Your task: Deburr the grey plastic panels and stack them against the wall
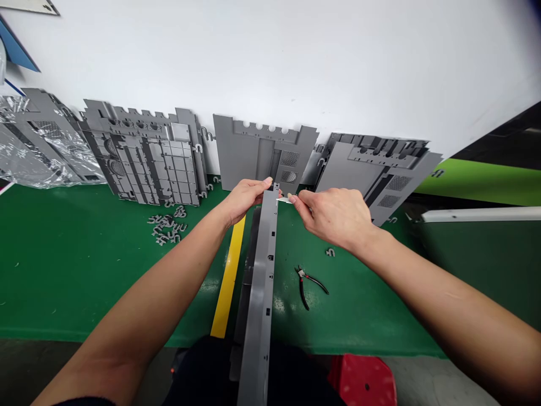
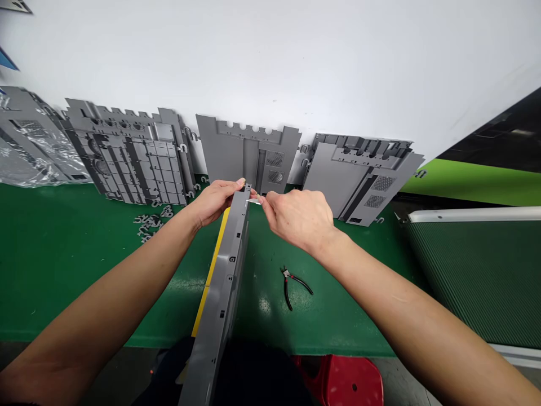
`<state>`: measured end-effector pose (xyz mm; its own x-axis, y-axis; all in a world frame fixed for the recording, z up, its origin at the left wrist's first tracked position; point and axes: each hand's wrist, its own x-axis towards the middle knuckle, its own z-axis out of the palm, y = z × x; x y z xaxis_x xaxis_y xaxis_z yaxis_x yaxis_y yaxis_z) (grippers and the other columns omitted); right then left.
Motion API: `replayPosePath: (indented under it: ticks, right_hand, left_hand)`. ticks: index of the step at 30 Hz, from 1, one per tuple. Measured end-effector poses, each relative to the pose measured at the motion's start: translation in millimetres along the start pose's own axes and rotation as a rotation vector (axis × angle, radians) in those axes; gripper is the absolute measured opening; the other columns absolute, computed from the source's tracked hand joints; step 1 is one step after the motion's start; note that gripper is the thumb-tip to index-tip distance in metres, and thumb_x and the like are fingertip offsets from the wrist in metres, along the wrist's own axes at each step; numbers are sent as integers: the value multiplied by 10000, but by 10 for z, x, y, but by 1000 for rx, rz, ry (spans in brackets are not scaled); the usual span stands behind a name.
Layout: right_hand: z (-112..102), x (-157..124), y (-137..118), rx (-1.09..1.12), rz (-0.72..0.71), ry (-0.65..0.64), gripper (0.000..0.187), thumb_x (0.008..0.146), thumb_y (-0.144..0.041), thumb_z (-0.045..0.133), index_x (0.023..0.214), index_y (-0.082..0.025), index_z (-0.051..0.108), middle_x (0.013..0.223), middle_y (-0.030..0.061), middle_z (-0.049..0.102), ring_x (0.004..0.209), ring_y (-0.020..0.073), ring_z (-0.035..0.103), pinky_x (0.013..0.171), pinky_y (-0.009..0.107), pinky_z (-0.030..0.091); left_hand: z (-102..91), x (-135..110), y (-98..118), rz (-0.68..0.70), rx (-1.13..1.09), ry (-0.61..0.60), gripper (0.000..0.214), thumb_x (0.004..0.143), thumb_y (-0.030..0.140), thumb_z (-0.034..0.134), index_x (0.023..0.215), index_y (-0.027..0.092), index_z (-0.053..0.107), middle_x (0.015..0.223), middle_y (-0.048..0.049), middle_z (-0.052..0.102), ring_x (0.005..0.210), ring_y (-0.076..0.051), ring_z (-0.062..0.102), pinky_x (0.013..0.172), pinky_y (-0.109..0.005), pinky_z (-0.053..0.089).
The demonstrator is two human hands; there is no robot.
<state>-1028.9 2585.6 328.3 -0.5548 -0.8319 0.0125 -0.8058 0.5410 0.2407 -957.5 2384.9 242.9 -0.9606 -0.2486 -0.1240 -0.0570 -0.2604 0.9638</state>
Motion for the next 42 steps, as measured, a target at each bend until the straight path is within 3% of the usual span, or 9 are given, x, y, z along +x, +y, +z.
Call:
replayPosePath:
  ticks: [10,22,42]
  right_hand:
    - [-45,-8,-2,3,11,-64,734,1065,-600,96,893,-233,708,676,84,675,605,228,602,605,336,230]
    - [-52,-26,4,-14,-18,-36,734,1067,-586,85,877,-227,696,641,80,646,562,218,568,598,335,215]
    - [-147,-48,-33,-48,-4,-84,726,1067,-573,92,885,-219,699,663,113,666,604,245,626,597,340,255]
  left_hand:
    - [9,8,-4,-4,13,6,521,804,670,757,906,165,829,1006,-143,816,983,-254,742,965,-387,565]
    - [12,15,4,7,33,-6,517,812,674,749,885,168,829,1021,-147,816,992,-254,743,993,-396,557]
    - [24,21,23,-6,37,-10,497,806,664,763,865,175,827,1016,-135,819,1020,-260,746,1028,-398,545]
